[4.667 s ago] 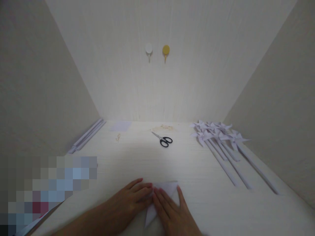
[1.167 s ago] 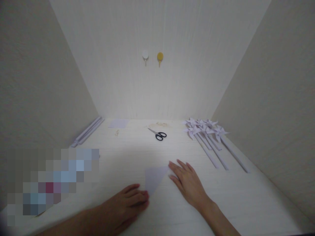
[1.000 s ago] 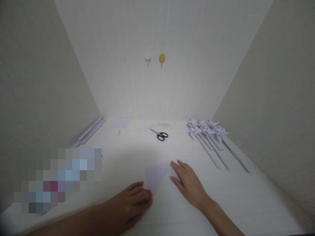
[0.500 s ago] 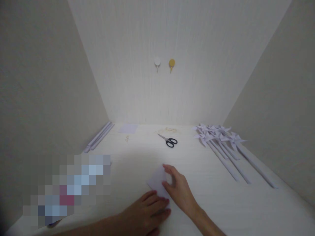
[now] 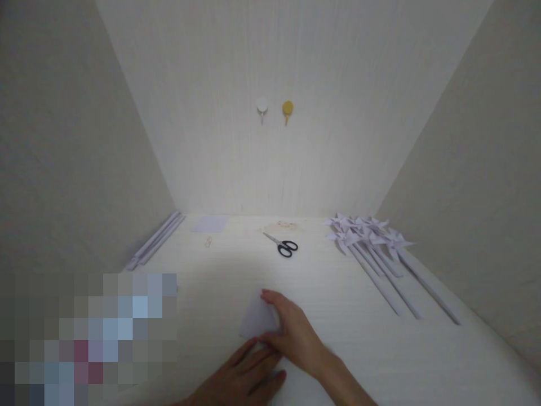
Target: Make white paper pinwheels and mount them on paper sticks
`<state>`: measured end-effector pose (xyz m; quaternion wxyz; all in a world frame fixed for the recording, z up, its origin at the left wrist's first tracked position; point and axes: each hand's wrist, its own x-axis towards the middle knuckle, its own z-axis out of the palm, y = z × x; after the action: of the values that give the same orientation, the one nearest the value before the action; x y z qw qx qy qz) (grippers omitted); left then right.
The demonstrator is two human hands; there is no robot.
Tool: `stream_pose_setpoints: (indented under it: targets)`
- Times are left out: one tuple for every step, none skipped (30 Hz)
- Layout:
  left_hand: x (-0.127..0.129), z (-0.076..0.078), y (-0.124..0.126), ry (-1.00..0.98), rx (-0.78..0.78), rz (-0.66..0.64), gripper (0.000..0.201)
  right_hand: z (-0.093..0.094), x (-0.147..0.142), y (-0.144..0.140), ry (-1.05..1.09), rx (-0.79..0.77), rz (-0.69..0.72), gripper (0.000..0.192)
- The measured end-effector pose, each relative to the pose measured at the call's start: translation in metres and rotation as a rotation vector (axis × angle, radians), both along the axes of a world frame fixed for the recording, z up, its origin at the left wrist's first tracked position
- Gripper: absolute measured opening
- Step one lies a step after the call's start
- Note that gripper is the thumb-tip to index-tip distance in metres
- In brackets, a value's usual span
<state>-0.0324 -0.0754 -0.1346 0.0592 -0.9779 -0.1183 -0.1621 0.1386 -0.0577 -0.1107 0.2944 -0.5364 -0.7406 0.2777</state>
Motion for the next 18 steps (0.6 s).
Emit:
stream_pose_setpoints:
  targets:
    - [0.0,-0.005,0.001,-0.005,-0.014,-0.006,0.032,0.0,-0.001,-0.001,-0.007,-0.005,-0.021,0.057]
    - [0.0,-0.009,0.001,-0.019,-0.027,-0.014,0.033,0.0,-0.003,-0.002,-0.014,-0.013,-0.047,0.056]
    - [0.001,-0.013,0.002,-0.019,-0.045,-0.021,0.036,0.001,-0.006,-0.003,-0.025,-0.022,-0.069,0.055]
    - [0.001,-0.016,0.002,-0.016,-0.068,-0.023,0.038,0.002,-0.008,-0.005,-0.044,-0.033,-0.087,0.055]
    - [0.002,-0.018,0.002,-0.01,-0.093,-0.023,0.04,0.003,-0.011,-0.007,-0.067,-0.042,-0.094,0.056]
    - [0.002,-0.018,0.002,-0.005,-0.117,-0.026,0.041,0.005,-0.013,-0.009,-0.094,-0.047,-0.1,0.057]
    - [0.002,-0.016,0.002,-0.007,-0.14,-0.027,0.04,0.007,-0.015,-0.01,-0.117,-0.045,-0.102,0.058]
    - [0.001,-0.012,0.001,-0.02,-0.162,-0.029,0.037,0.009,-0.017,-0.011,-0.131,-0.043,-0.103,0.058]
    - [0.0,-0.008,0.001,-0.048,-0.184,-0.032,0.031,0.011,-0.018,-0.011,-0.136,-0.047,-0.106,0.058]
    - [-0.002,-0.003,0.0,-0.087,-0.217,-0.025,0.025,0.013,-0.019,-0.011,-0.129,-0.057,-0.112,0.058]
    - [-0.004,0.002,0.0,-0.145,-0.258,-0.025,0.021,0.014,-0.019,-0.01,-0.11,-0.076,-0.12,0.057]
    - [-0.006,0.008,0.001,-0.216,-0.307,-0.026,0.021,0.015,-0.019,-0.009,-0.083,-0.103,-0.127,0.055]
    - [-0.009,0.012,0.003,-0.31,-0.361,-0.013,0.024,0.015,-0.019,-0.008,-0.052,-0.132,-0.129,0.053]
    - [-0.011,0.016,0.006,-0.39,-0.449,0.062,0.03,0.015,-0.018,-0.006,-0.019,-0.156,-0.125,0.052]
    - [-0.013,0.019,0.01,-0.43,-0.554,0.184,0.034,0.016,-0.018,-0.005,0.011,-0.171,-0.117,0.052]
    - [-0.015,0.021,0.016,-0.482,-0.63,0.313,0.034,0.016,-0.018,-0.004,0.033,-0.177,-0.109,0.052]
    - [-0.017,0.022,0.023,-0.534,-0.672,0.4,0.034,0.016,-0.018,-0.003,0.045,-0.176,-0.1,0.052]
    - [-0.019,0.022,0.03,-0.588,-0.712,0.475,0.035,0.017,-0.018,-0.003,0.053,-0.171,-0.092,0.053]
